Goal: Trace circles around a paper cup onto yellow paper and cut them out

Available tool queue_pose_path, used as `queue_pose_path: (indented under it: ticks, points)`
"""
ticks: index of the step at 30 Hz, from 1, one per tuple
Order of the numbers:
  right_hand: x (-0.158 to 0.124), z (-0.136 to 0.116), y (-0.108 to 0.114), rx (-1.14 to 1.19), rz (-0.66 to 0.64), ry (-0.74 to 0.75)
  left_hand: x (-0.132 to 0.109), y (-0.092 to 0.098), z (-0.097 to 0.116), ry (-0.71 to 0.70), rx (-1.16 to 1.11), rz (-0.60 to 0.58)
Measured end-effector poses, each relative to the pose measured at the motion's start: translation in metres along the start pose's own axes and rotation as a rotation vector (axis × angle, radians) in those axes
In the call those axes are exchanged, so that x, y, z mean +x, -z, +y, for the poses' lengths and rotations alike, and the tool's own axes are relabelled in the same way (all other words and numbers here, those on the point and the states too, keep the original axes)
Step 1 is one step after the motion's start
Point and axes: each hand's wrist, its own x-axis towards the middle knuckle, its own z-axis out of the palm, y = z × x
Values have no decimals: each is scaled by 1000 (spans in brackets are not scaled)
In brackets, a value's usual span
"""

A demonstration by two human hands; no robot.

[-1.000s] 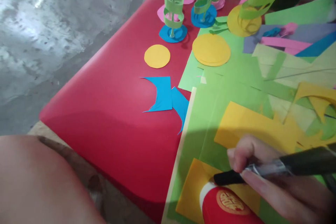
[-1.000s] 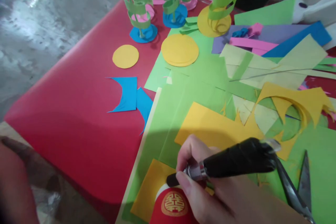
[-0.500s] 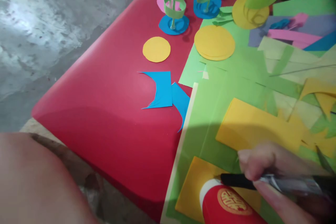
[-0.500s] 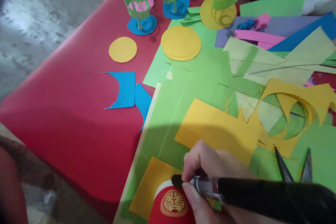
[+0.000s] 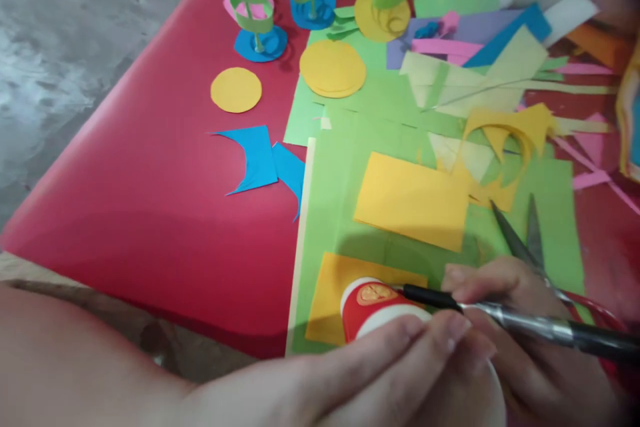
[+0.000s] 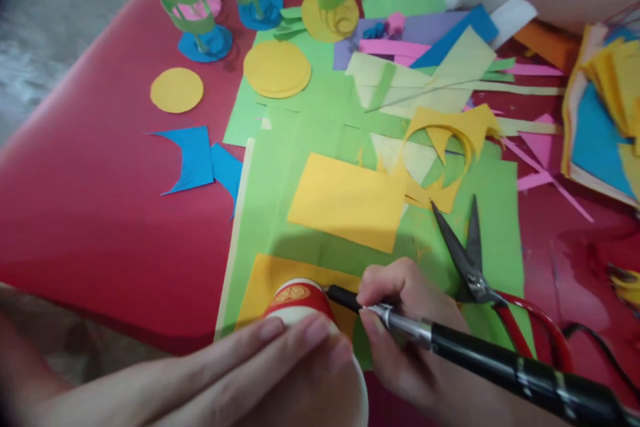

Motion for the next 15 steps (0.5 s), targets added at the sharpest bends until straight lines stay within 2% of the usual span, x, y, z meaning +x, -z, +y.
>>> queue_pose_path:
  ticks: [3,7,12,15]
  points:
    - [-14,-2,-3,-37,54,41,-4,1,-14,15,-260,-10]
    - [-32,-2,-9,-19,116,57,-1,2,-21,-74,-552,93]
    - [-54,-6,-26,14,257,71,0,1,-21,-84,-689,84]
    - [-63,-9,-36,51,227,83,-1,0,-20,-71,-714,74]
